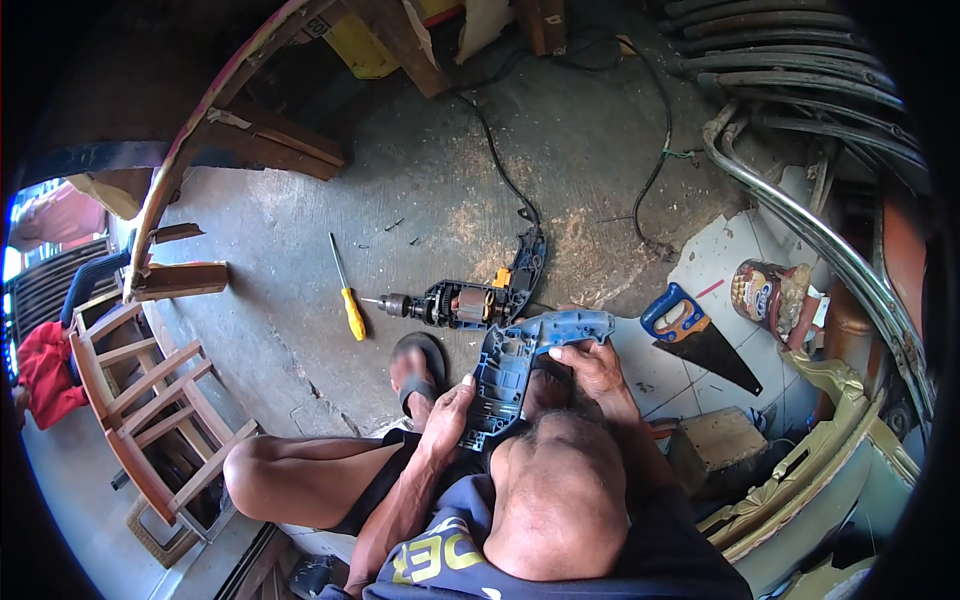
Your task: The person disassembles an electric power drill by removing the outer casing with a screwdriver, handles the internal motor and wiring components, and kemudian reassembles the casing parts.
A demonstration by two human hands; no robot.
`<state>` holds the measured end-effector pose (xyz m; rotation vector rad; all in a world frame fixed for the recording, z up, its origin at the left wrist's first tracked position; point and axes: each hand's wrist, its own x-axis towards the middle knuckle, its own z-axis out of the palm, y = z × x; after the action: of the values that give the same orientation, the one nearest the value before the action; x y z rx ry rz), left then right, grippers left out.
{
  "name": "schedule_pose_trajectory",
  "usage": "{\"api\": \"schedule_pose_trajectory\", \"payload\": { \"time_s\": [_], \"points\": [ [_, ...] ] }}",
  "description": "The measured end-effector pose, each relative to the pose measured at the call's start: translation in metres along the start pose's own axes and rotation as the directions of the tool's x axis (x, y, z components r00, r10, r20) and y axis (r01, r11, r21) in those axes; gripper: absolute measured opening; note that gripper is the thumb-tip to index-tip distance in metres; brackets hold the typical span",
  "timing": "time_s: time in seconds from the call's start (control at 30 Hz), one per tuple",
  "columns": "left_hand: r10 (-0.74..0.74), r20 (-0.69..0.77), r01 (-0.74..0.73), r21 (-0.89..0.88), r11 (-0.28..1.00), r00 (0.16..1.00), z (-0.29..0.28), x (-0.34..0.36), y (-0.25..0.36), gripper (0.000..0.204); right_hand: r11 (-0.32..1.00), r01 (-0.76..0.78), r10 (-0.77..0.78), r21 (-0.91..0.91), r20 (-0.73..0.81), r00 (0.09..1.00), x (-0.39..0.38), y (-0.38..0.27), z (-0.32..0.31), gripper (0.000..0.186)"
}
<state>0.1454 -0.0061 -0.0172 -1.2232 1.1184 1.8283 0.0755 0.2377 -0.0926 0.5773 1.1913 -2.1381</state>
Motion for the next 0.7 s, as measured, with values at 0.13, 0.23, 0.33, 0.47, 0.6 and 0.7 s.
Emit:
{"api": "schedule_pose_trajectory", "payload": {
  "time_s": [0.13, 0.23, 0.33, 0.47, 0.6, 0.7],
  "points": [
    [0.113, -0.021, -0.11, 0.109, 0.988, 0.993, -0.024, 0.005, -0.011, 0.04, 0.967, 0.082, -0.041, -0.24, 0.168, 0.985, 0.015, -0.023, 0.003, 0.061],
    [0.165, -0.086, -0.149, 0.165, 0.975, 0.983, -0.02, 0.005, -0.009, 0.044, 0.633, 0.221, -0.332, -0.742, -0.002, 0.943, 0.056, 0.004, -0.025, 0.05],
    [0.345, -0.19, -0.242, 0.419, 0.875, 0.919, -0.035, 0.012, -0.021, 0.05, 0.426, 0.24, -0.452, -0.872, 0.025, 0.892, 0.073, -0.009, 0.015, 0.038],
    [0.578, -0.239, -0.435, 0.457, 0.776, 0.78, -0.032, 0.015, -0.012, 0.062, 0.207, 0.283, -0.492, -0.936, 0.151, 0.858, 0.084, -0.009, 0.044, 0.034],
    [0.381, -0.283, -0.418, -0.082, 0.905, 0.88, -0.046, 0.024, -0.012, 0.06, 0.072, 0.319, -0.519, -0.945, 0.237, 0.821, 0.093, -0.003, 0.044, 0.032],
    [0.265, -0.355, -0.329, -0.134, 0.935, 0.897, -0.046, 0.026, -0.013, 0.061, 0.037, 0.345, -0.543, -0.938, 0.271, 0.795, 0.094, -0.003, 0.041, 0.031]
  ]
}}
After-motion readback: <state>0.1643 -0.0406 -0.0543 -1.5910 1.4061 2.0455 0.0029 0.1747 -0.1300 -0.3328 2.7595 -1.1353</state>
